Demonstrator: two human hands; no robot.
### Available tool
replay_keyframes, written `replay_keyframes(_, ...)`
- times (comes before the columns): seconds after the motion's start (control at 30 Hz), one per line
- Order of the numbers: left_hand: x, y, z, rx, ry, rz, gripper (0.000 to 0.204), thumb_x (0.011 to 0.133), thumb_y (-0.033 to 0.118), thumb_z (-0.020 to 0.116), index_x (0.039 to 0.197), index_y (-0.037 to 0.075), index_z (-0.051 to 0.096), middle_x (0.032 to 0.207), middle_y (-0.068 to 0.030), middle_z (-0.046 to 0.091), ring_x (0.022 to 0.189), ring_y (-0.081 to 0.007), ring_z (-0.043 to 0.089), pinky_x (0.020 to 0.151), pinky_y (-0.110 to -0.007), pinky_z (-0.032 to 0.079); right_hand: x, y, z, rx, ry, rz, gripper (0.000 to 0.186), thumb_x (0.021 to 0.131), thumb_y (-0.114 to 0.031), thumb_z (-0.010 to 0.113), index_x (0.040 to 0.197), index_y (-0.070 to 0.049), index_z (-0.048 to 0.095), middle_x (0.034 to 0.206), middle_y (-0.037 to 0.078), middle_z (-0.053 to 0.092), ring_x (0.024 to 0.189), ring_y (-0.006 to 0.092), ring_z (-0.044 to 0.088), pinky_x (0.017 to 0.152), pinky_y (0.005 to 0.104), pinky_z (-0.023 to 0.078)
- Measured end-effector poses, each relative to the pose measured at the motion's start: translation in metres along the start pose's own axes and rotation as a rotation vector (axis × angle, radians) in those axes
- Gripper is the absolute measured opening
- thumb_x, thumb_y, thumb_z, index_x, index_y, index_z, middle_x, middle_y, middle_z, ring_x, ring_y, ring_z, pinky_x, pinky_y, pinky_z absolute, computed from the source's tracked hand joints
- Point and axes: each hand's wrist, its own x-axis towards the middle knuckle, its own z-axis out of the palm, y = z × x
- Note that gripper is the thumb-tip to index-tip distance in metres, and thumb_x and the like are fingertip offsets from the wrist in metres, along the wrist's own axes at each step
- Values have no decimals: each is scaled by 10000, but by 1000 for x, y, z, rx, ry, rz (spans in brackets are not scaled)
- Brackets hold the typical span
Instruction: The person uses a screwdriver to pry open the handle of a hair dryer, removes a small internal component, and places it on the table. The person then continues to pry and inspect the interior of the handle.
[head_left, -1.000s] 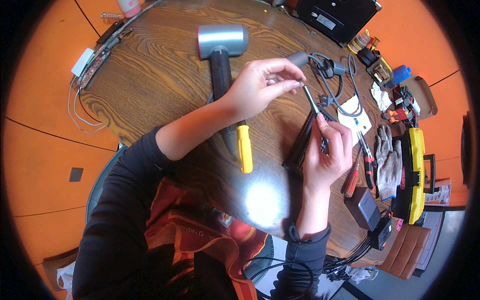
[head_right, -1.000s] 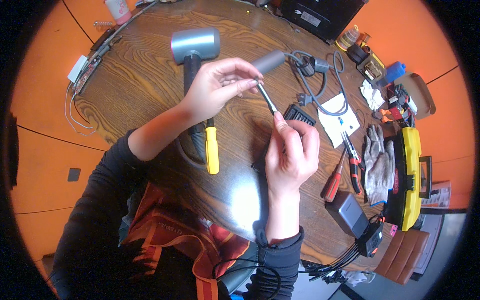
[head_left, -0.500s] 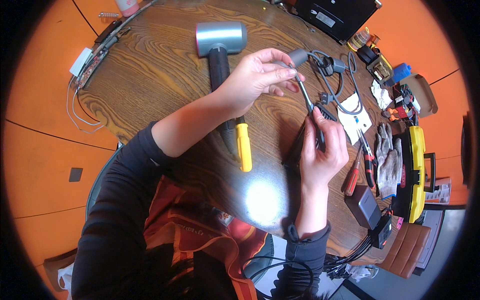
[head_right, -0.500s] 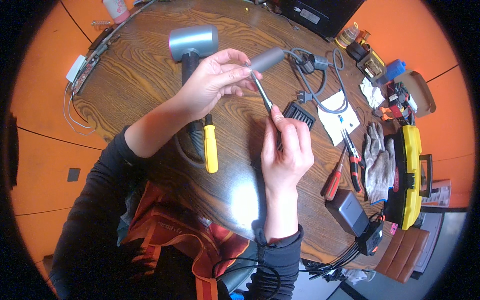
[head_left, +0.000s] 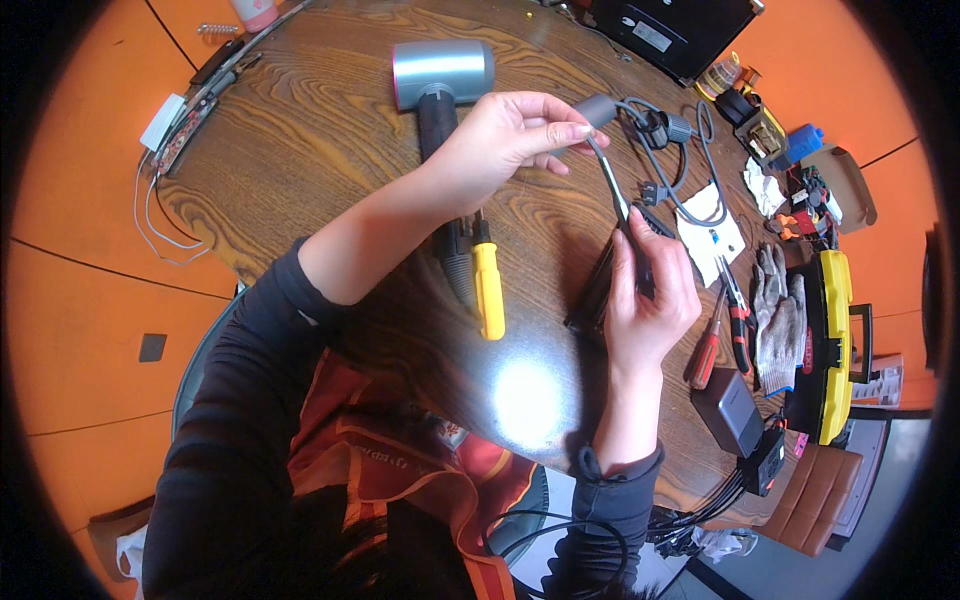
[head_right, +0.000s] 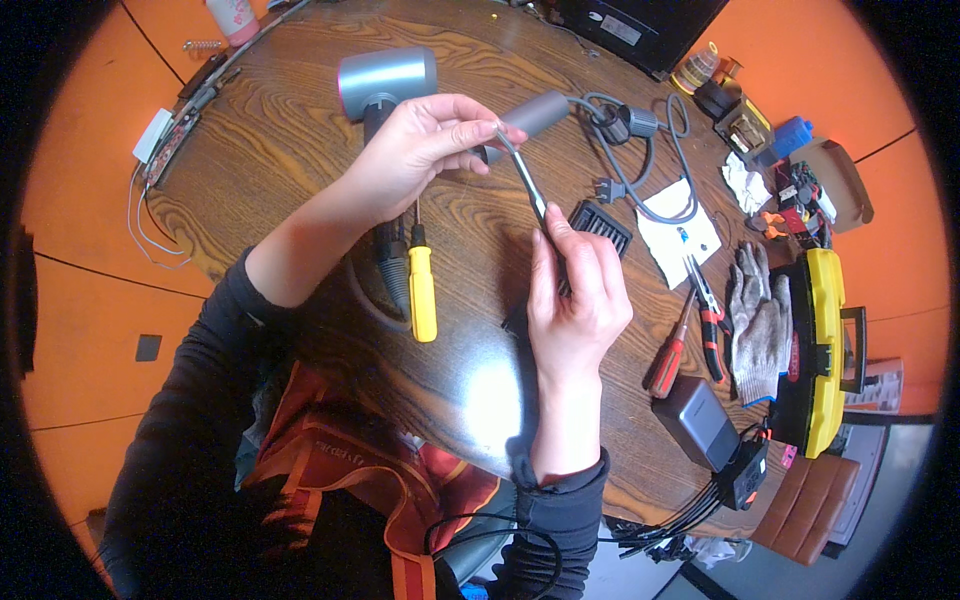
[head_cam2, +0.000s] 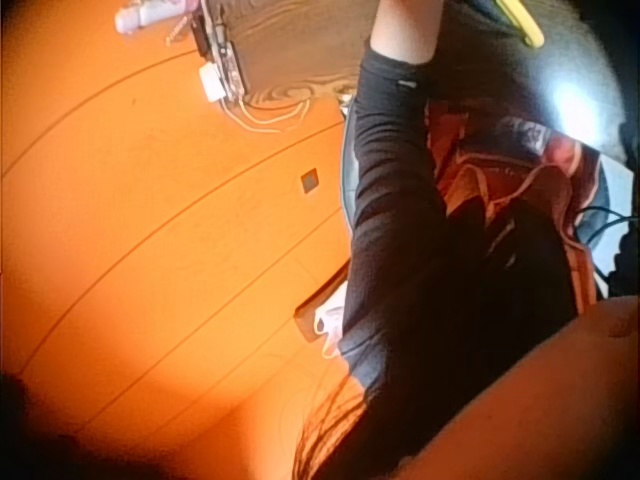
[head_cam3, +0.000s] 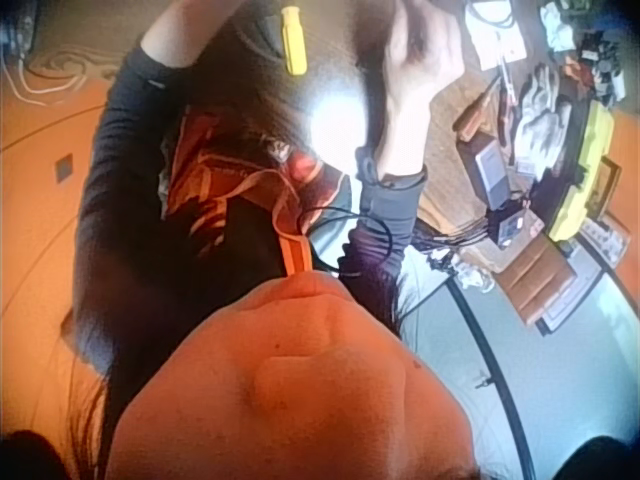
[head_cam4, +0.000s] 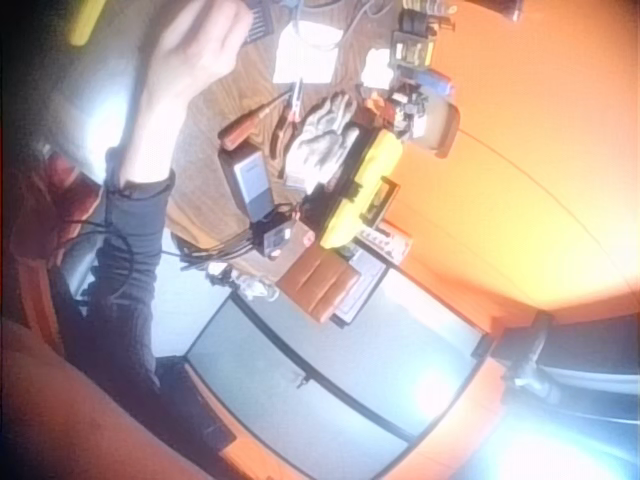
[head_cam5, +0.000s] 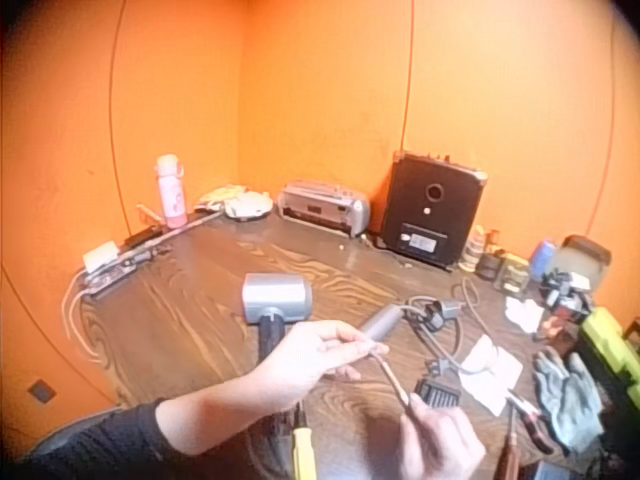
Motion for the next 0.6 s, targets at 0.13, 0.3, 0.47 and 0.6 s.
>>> replay_keyframes(0.13,1,4,-5,39,-55,-60,135,855,118,554,949,35,603,978,-104,633,865,-127,608,690,-208,504,-2,0,0,0,-33,21,177,734,-1,655,910,-13,641,772,96,617,647,172,602,597,259,479)
replay_keyframes(0.3,1,8,-3,117,-42,-189,181,858,148,557,988,34,611,972,-97,636,827,-112,612,661,-196,506,-7,1,2,16,-48,58,177,752,-26,650,928,-10,638,788,106,640,684,186,626,631,260,487)
replay_keyframes(0.47,-4,30,-27,926,295,150,311,881,299,516,928,18,641,777,-53,637,684,-90,603,559,-204,475,-9,2,2,71,-20,192,178,759,-20,643,936,2,632,809,116,645,732,188,640,661,259,489)
replay_keyframes(0.6,-16,35,-48,1416,540,60,392,868,312,526,676,-20,605,530,-62,571,455,-121,570,457,-243,462,-8,1,1,15,-30,137,174,758,-26,646,930,-6,636,791,104,641,693,175,628,633,248,481)
